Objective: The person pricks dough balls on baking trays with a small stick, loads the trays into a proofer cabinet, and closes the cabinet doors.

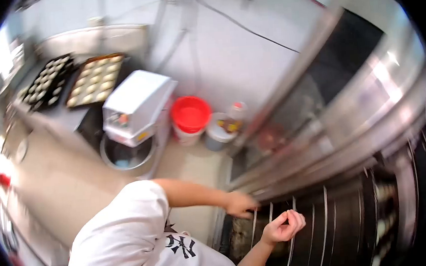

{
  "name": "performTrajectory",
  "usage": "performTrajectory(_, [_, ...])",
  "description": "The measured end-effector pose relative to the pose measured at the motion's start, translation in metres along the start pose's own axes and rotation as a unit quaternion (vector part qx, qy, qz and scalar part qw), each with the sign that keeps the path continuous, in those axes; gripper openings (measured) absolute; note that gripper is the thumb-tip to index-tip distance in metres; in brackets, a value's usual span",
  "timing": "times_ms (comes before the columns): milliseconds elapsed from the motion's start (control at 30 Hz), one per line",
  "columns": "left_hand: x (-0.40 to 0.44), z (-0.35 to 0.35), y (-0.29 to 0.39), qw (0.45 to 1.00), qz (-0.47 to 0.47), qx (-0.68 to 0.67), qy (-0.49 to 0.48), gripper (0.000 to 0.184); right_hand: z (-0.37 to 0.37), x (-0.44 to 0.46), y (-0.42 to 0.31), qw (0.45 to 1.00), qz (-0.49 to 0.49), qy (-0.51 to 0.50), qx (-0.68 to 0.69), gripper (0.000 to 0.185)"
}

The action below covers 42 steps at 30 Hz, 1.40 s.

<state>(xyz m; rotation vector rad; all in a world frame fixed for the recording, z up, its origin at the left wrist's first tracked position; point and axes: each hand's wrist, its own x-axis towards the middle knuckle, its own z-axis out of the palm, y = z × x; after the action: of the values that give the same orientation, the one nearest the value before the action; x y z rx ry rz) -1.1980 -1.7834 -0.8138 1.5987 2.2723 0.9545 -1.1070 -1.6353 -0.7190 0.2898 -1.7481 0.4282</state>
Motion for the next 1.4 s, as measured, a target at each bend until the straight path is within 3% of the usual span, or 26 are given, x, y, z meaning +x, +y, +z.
performTrajectory(33, [-0.115,0.065,-0.063,0.988,-0.138,0.07,-0.017,0.035,0.016,-0.01,-0.038,0.996,0.059,-0.051,0.051,0.002])
performTrajectory(67, [-0.165,0.112,-0.078,0.903,-0.271,0.227,-0.243,0.033,0.009,-0.027,0.005,0.987,0.104,-0.084,0.088,0.002])
performTrajectory(100, [-0.276,0.129,-0.087,0.837,-0.417,0.159,-0.317,0.037,0.023,-0.038,0.006,0.984,0.092,-0.119,0.094,0.004])
performTrajectory(167, [-0.497,0.135,-0.053,0.671,-0.659,0.031,-0.337,0.045,0.068,-0.061,-0.024,0.966,0.066,-0.217,0.122,0.005])
performTrajectory(200, [-0.608,0.134,-0.019,0.597,-0.749,-0.011,-0.287,0.049,0.091,-0.069,-0.071,0.955,0.039,-0.259,0.135,0.008])
performTrajectory(233, [-0.727,0.147,0.012,0.524,-0.841,-0.119,-0.066,0.058,0.116,-0.078,-0.119,0.94,0.031,-0.305,0.151,0.007])
performTrajectory(267, [-0.805,0.143,0.044,0.378,-0.896,-0.194,0.127,0.052,0.14,-0.09,-0.162,0.934,0.001,-0.32,0.16,0.008])
performTrajectory(300, [-0.75,0.155,0.178,0.183,-0.897,-0.23,0.331,0.048,0.088,-0.052,-0.085,0.926,-0.018,-0.32,0.202,0.009])
performTrajectory(333, [-0.715,0.253,0.259,0.076,-0.669,-0.222,0.705,0.038,0.043,-0.035,0.01,0.917,-0.026,-0.319,0.238,0.01])
performTrajectory(367, [-0.717,0.26,0.26,0.035,-0.456,-0.104,0.883,0.032,0.08,-0.037,0.015,0.912,-0.045,-0.321,0.251,0.011])
performTrajectory(433, [-0.802,0.272,0.316,-0.12,-0.416,0.129,0.892,0.036,0.131,-0.045,-0.127,0.896,-0.08,-0.321,0.296,0.01])
performTrajectory(467, [-0.851,0.31,0.331,-0.166,-0.556,0.21,0.787,0.041,0.155,-0.056,-0.206,0.892,-0.09,-0.32,0.306,0.011])
performTrajectory(500, [-0.886,0.338,0.336,-0.192,-0.685,0.21,0.671,0.045,0.179,-0.067,-0.287,0.888,-0.101,-0.321,0.313,0.011])
performTrajectory(533, [-0.903,0.368,0.334,-0.211,-0.69,-0.013,0.693,0.044,0.202,-0.079,-0.358,0.871,-0.092,-0.328,0.353,0.012])
performTrajectory(567, [-0.892,0.39,0.326,-0.225,-0.653,-0.237,0.683,0.044,0.213,-0.085,-0.411,0.854,-0.086,-0.332,0.392,0.014])
performTrajectory(633, [-0.836,0.397,0.321,-0.018,-0.658,-0.464,0.593,0.022,0.224,-0.094,-0.506,0.798,-0.137,-0.352,0.47,0.015])
performTrajectory(667, [-0.833,0.427,0.296,0.099,-0.684,-0.456,0.561,0.021,0.225,-0.098,-0.548,0.779,-0.173,-0.349,0.491,0.015])
performTrajectory(700, [-0.786,0.33,0.322,0.229,-0.618,-0.437,0.612,0.021,0.227,-0.1,-0.586,0.76,-0.204,-0.343,0.512,0.015])
performTrajectory(767, [-0.809,0.371,0.284,0.095,-0.642,-0.475,0.594,0.027,0.228,-0.104,-0.647,0.73,-0.206,-0.353,0.547,0.015])
performTrajectory(967, [-0.907,0.318,0.248,0.204,-0.806,-0.29,0.473,0.033,0.269,-0.114,-0.746,0.691,-0.242,-0.371,0.57,0.012])
performTrajectory(1033, [-0.929,0.312,0.227,0.104,-0.69,-0.214,0.683,0.028,0.295,-0.12,-0.763,0.692,-0.263,-0.374,0.559,0.011])
performTrajectory(1067, [-0.937,0.311,0.218,0.075,-0.655,-0.217,0.72,0.026,0.31,-0.121,-0.768,0.709,-0.255,-0.368,0.544,0.01])
performTrajectory(1167, [-0.938,0.281,0.211,0.094,-0.634,-0.297,0.707,0.028,0.375,-0.134,-0.769,0.77,-0.188,-0.367,0.486,0.009])
performTrajectory(1200, [-0.944,0.279,0.207,0.165,-0.714,-0.281,0.62,0.026,0.402,-0.139,-0.764,0.79,-0.172,-0.383,0.446,0.007])
performTrajectory(1267, [-0.956,0.273,0.194,0.215,-0.773,-0.306,0.513,0.027,0.46,-0.14,-0.748,0.828,-0.123,-0.404,0.369,0.003])
performTrajectory(1400, [-1.0,0.234,0.161,0.227,-0.806,-0.352,0.418,0.028,0.596,-0.142,-0.697,0.886,-0.019,-0.409,0.218,0.005])
